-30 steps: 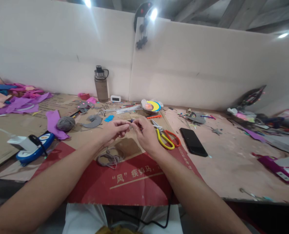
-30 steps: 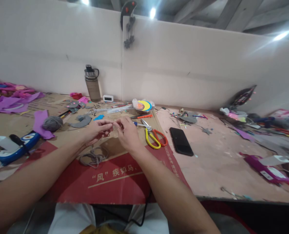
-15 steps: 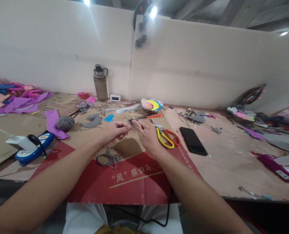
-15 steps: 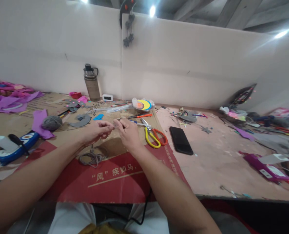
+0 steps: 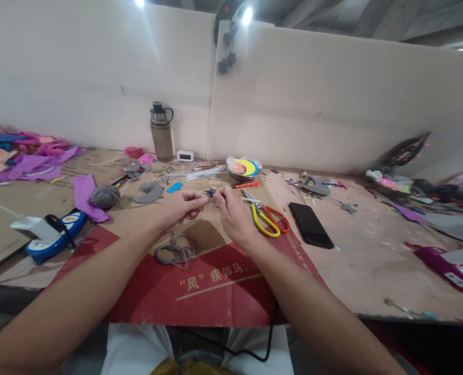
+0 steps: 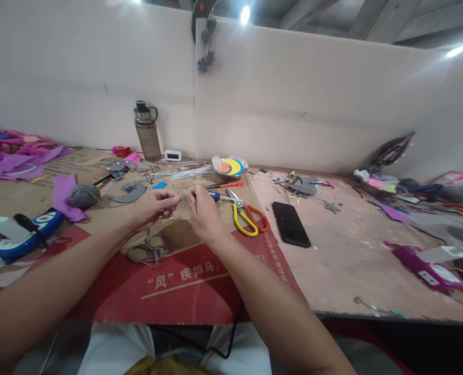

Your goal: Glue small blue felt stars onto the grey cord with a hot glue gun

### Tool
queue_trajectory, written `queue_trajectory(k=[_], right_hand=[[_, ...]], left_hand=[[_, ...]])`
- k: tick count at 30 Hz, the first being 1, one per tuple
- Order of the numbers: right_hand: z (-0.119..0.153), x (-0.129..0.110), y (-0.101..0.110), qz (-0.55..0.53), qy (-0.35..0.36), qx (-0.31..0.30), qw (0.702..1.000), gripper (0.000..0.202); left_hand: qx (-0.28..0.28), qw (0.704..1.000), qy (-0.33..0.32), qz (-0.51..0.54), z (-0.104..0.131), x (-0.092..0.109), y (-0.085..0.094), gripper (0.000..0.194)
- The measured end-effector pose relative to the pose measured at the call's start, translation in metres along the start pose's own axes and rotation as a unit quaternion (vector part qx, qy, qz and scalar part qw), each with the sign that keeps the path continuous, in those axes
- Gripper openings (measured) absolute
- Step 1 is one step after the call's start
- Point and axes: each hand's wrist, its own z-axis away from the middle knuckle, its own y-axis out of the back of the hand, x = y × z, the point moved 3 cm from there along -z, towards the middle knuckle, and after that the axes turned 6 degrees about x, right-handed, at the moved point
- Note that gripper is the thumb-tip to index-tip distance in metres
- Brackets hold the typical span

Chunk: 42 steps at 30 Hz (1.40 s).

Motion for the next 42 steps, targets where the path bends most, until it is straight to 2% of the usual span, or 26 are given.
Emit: queue_trajectory(k=[5,8,11,14,19,22,27,31,33,34,35,38,40,42], right_hand=[[0.0,0.001,0.0,0.048,0.023,-0.001,0.999,0.034],[0.0,0.004,0.003,0.033,0.02,0.005,0.999,0.042],[0.0,0.011,0.006,-0.048,-0.036,0.038,0.997,0.044],[0.0,0.019,0.004,-0.164,-0.115,0.07,0.977,0.042],[0.002,0.023,-0.013,-0.277,-0.188,0.026,0.942,0.031],[0.004,0.02,-0.02,-0.291,-0.188,0.004,0.938,0.033],[0.004,0.017,-0.019,-0.256,-0.149,0.0,0.955,0.03],[0.004,0.018,-0.017,-0.273,-0.173,0.017,0.946,0.021],[0.004,0.018,-0.016,-0.286,-0.185,0.028,0.94,0.02],[0.004,0.018,-0.016,-0.29,-0.188,0.036,0.938,0.021],[0.004,0.018,-0.015,-0.297,-0.191,0.043,0.935,0.021],[0.003,0.018,-0.014,-0.353,-0.213,0.053,0.91,0.021],[0.004,0.018,-0.015,-0.402,-0.239,0.044,0.883,0.021],[0.005,0.016,-0.016,-0.43,-0.259,0.034,0.864,0.022]], left_hand=[[-0.013,1.0,-0.006,-0.011,0.001,0.0,-0.003,0.03],[-0.006,0.999,-0.006,-0.032,0.003,0.002,-0.004,0.031],[0.003,1.0,0.009,0.009,0.003,0.003,-0.003,0.03],[0.012,0.996,0.012,0.085,0.002,0.005,-0.001,0.03],[0.017,0.988,0.012,0.155,0.0,0.004,-0.001,0.032],[0.015,0.988,0.016,0.154,0.0,0.001,-0.001,0.03],[0.007,0.994,0.024,0.11,0.003,-0.001,-0.006,0.032],[-0.006,0.998,0.027,0.057,0.004,-0.002,-0.01,0.034],[0.01,1.0,0.005,0.0,0.0,-0.001,-0.002,0.035],[0.037,0.998,-0.015,-0.041,-0.003,0.001,0.006,0.034],[0.089,0.99,-0.041,-0.103,-0.007,0.003,0.017,0.034],[0.23,0.933,-0.106,-0.255,-0.018,0.01,0.054,0.025],[0.281,0.904,-0.116,-0.302,-0.024,0.01,0.075,0.019],[0.29,0.875,-0.107,-0.372,-0.032,0.008,0.087,0.018]])
